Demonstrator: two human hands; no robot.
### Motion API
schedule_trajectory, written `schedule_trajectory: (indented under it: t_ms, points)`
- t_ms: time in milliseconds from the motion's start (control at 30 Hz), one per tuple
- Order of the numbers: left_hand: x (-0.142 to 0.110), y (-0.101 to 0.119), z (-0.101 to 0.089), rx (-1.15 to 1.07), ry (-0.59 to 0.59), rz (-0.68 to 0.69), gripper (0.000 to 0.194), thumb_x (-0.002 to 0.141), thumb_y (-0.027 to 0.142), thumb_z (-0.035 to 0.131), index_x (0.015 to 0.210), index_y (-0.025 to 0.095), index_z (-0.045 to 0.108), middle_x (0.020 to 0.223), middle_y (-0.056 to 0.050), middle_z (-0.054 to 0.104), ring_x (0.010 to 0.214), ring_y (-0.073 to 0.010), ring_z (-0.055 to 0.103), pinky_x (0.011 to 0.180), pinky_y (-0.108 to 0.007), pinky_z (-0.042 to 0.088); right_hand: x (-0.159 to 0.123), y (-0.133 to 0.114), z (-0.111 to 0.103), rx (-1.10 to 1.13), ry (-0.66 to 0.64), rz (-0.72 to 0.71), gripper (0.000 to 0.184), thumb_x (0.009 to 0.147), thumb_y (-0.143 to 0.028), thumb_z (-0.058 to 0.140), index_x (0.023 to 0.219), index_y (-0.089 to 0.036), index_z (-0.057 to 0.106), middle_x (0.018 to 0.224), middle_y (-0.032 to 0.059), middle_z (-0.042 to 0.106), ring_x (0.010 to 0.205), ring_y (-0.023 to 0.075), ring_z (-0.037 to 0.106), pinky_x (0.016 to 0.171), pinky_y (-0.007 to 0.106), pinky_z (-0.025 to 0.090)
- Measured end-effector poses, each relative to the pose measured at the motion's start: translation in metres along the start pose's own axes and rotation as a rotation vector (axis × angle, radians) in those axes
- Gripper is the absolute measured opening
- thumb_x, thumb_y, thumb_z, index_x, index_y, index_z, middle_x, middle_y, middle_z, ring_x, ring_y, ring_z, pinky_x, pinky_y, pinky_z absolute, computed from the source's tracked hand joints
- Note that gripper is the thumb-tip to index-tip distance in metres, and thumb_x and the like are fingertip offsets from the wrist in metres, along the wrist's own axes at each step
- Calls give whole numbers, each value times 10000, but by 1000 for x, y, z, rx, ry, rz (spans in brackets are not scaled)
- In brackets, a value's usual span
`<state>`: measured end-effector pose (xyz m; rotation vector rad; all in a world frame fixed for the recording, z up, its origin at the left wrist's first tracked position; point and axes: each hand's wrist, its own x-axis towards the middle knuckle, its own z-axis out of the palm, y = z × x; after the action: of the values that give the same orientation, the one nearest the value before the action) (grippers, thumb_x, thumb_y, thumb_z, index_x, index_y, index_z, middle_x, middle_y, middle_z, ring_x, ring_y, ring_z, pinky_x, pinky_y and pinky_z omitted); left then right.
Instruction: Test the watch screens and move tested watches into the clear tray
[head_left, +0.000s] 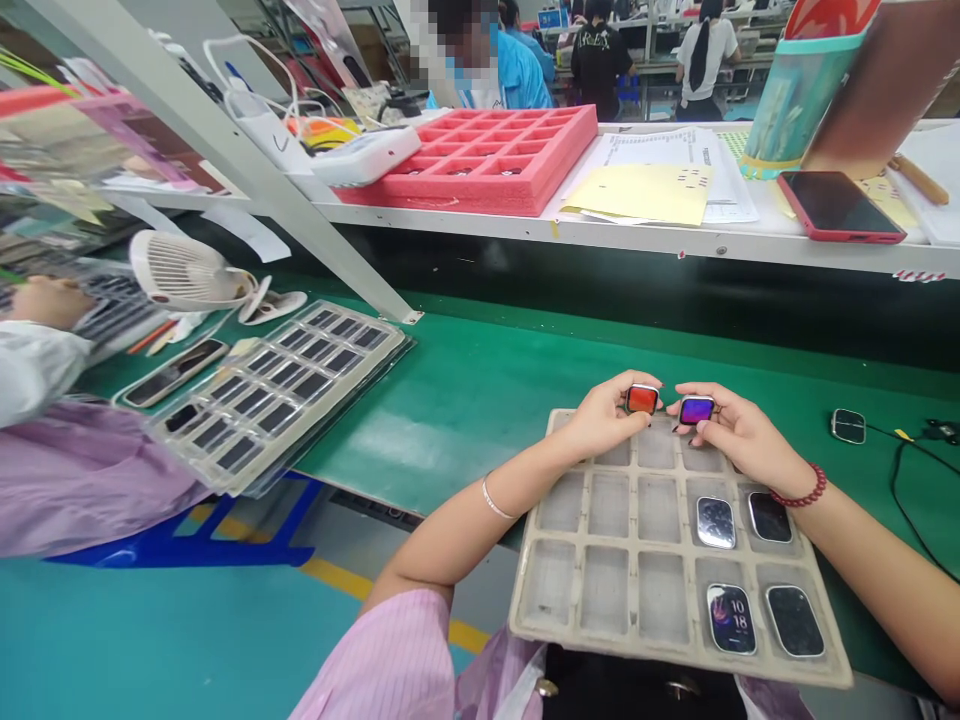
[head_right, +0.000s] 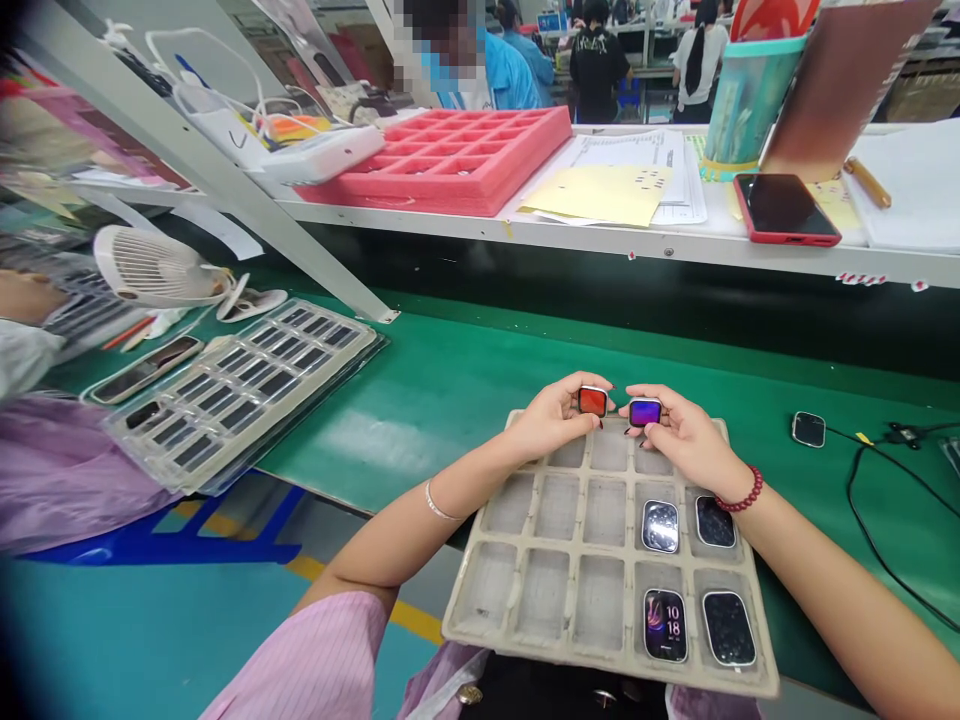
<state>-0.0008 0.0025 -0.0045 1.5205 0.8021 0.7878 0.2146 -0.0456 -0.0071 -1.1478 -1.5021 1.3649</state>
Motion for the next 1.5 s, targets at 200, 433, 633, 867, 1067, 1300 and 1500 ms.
schedule_trajectory:
  t_ms: [200,433,633,867,1067,1300,1500]
  points:
    - [1,0,1,-14,5,-22,363,742,131,637,1100,149,579,975,-81,676,847,-159,630,712,-262,494,0,-2,0,-6,12,1,364,876,-278,586,1234,-214,565,1113,120,709,848,210,699,724,393,588]
    - [0,1,0,-18,2,-22,387,736,143,656,1113,153,568,980,-81,668,872,-163,632,752,-274,495,1,-3,1,-21,26,-2,379,852,-257,592,1229,-226,570,1129,119,707,875,218,704,711,388,596]
    - [1,-1,0,-27,1,-5,360,738,167,669,1088,159,587,956,-72,665,870,-166,627,734,-266,493,0,-2,2,-47,6,-17,386,840,-258,613,1224,-236,577,1149,115,708,922,235,706,759,408,598]
    - [1,-1,0,-13,-1,-11,399,727,120,635,1120,157,574,997,-84,674,894,-170,636,755,-274,498,0,0,0,-21,16,5,383,855,-236,579,1237,-219,560,1127,123,714,873,221,708,720,392,590]
    - [0,0,0,4,6,-15,393,728,156,667,1112,162,583,981,-81,676,871,-171,637,716,-264,492,0,0,1,-28,7,-9,432,801,-192,596,1229,-240,560,1151,110,706,914,228,703,760,409,591]
    - [2,0,-1,-76,7,-12,343,735,202,705,1057,155,596,910,-64,679,811,-147,625,711,-257,486,-1,-1,1,-16,2,22,426,800,-192,602,1220,-238,555,1168,111,696,910,225,706,774,408,586]
    - [3,-3,-1,-126,14,-51,343,747,345,732,984,134,602,820,-55,664,660,-116,588,594,-247,493,0,-3,1,2,19,42,357,857,-276,605,1207,-217,579,1129,122,716,859,223,713,717,391,588]
